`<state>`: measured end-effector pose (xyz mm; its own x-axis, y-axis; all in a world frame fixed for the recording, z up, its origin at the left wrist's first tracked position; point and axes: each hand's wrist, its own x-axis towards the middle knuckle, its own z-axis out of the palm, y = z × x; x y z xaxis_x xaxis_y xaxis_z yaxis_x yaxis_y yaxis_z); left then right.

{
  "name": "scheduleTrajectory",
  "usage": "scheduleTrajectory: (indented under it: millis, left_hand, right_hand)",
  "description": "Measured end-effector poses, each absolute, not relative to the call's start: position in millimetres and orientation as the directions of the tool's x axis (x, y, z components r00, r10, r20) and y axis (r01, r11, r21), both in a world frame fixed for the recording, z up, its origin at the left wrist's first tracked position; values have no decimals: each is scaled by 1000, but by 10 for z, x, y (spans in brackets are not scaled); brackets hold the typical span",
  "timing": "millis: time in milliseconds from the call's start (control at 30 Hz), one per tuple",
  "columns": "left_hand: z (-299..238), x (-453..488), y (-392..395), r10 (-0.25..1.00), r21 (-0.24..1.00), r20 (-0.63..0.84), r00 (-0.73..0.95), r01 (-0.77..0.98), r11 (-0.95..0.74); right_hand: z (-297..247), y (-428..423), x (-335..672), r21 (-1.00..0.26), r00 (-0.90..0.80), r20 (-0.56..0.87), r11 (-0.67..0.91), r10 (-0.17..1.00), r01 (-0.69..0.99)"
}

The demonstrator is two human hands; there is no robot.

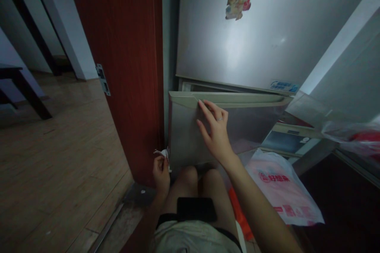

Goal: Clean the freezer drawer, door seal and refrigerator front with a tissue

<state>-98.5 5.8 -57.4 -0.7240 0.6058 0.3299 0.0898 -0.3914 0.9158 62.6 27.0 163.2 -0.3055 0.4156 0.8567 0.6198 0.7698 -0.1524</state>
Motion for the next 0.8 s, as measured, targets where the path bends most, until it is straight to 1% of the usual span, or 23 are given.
scheduleTrajectory:
  millis: [100, 233, 333, 500, 667, 800]
  left_hand:
    - [-667, -1018, 124, 610, 926, 307, -731, 80, -369]
    - [-574, -1058, 198, 616, 917, 325, -718, 80, -391]
    - [-363, -1063, 240, 594, 894, 372, -713, 102, -437]
    - [162, -1006, 314, 541, 834, 472, -696, 155, -529]
    - [542, -948, 417, 480, 736, 643, -598, 307, -604]
    - [580, -998, 601, 493, 730, 675, -549, 402, -552]
  right_hand:
    - [1626, 349, 585, -152, -308, 850, 759, 427, 633]
    - [1629, 417, 549, -156, -316, 844, 761, 434, 630]
    - [1634, 454, 531, -165, -322, 836, 762, 445, 626]
    - [1649, 515, 519, -188, -328, 823, 767, 464, 613]
    - [1688, 570, 548, -208, -341, 806, 771, 484, 601]
    - [1726, 678, 537, -198, -371, 781, 763, 502, 615]
